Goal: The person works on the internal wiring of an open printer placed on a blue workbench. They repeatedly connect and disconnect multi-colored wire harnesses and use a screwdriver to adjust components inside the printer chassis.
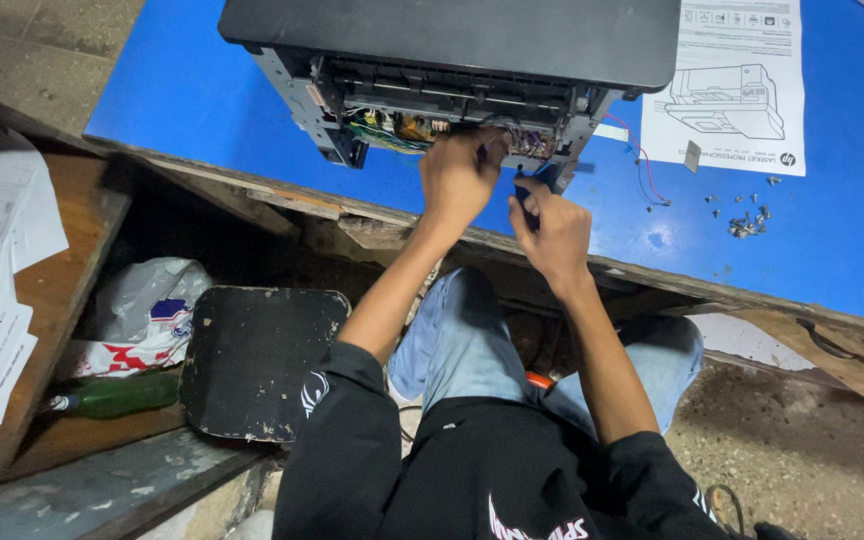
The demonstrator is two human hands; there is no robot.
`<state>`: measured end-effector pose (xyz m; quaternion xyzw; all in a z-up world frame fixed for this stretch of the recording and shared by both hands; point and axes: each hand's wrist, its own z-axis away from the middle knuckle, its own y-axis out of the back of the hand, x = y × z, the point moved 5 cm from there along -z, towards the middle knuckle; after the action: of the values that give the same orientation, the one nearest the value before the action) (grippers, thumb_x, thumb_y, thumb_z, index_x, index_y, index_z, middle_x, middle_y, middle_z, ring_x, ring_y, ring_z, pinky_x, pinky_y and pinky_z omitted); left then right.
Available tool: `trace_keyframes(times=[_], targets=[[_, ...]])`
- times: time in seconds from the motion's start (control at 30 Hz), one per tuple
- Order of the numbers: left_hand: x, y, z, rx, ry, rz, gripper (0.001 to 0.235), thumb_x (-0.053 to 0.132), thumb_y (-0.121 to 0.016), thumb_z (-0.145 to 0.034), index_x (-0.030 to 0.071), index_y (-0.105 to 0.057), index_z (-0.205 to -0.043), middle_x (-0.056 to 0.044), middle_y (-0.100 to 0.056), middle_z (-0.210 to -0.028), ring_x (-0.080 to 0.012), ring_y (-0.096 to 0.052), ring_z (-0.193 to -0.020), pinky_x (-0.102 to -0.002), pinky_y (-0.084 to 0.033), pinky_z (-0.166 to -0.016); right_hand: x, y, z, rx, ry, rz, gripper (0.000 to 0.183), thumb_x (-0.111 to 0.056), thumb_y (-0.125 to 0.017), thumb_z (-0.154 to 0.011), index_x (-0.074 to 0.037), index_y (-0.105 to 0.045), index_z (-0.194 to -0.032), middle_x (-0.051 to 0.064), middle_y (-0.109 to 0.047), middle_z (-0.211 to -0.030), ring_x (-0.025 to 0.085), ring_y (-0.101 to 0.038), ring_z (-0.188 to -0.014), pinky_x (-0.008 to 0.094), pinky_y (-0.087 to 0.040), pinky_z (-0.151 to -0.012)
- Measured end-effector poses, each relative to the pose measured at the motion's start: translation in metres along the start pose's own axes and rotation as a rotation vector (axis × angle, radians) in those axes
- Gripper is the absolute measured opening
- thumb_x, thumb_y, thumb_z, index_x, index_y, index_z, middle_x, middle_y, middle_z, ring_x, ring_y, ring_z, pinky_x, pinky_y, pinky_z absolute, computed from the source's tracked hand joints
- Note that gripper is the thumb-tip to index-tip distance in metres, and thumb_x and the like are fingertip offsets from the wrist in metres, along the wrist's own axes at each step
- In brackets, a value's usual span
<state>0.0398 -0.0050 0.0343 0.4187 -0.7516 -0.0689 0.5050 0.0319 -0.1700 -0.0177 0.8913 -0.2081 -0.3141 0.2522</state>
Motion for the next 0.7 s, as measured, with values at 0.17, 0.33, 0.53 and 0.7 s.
trace_keyframes(times=[0.17, 0.33, 0.53, 0.7], targets=[[-0.002, 0.002, -0.001, -0.056, 0.074, 0.037, 0.020, 0.030, -0.072, -0.089, 0.014, -0.082, -0.096, -0.011, -0.064, -0.056, -0.0316, -0.066, -0.053, -0.044, -0.050, -0.056, -0.001, -0.003, -0.005, -0.010, -0.003, -0.007, 0.038, -0.014, -0.079, -0.092, -0.010, -0.066, -0.128, 0.004, -0.065, -0.073, 0.023, -0.066, -0.064, 0.037, -0.050, -0.059], [-0.002, 0.002, 0.000, 0.029, 0.016, 0.025, 0.018, 0.023, -0.070, -0.085, 0.014, -0.082, -0.095, -0.011, -0.068, -0.062, -0.0305, -0.070, -0.060, -0.042, -0.055, -0.061, 0.001, -0.009, -0.011, -0.053, -0.066, 0.026, 0.055, -0.019, -0.077, -0.094, -0.006, -0.056, -0.143, 0.006, -0.068, -0.074, 0.029, -0.068, -0.064, 0.041, -0.050, -0.058], [-0.006, -0.004, 0.000, 0.074, -0.049, -0.011, 0.015, 0.020, -0.073, -0.082, 0.012, -0.080, -0.092, -0.015, -0.071, -0.071, -0.0355, -0.071, -0.069, -0.045, -0.056, -0.066, 0.006, -0.017, -0.017, -0.140, -0.123, 0.069, 0.063, -0.024, -0.076, -0.092, -0.006, -0.053, -0.149, 0.010, -0.071, -0.076, 0.037, -0.068, -0.064, 0.046, -0.052, -0.058], [-0.006, -0.006, 0.002, 0.069, -0.058, -0.074, 0.013, 0.017, -0.072, -0.076, 0.014, -0.080, -0.085, -0.013, -0.074, -0.075, -0.0366, -0.071, -0.074, -0.047, -0.056, -0.068, 0.009, -0.017, -0.022, -0.178, -0.128, 0.172, 0.059, -0.027, -0.078, -0.094, -0.015, -0.055, -0.147, 0.010, -0.072, -0.078, 0.039, -0.068, -0.067, 0.049, -0.053, -0.060]])
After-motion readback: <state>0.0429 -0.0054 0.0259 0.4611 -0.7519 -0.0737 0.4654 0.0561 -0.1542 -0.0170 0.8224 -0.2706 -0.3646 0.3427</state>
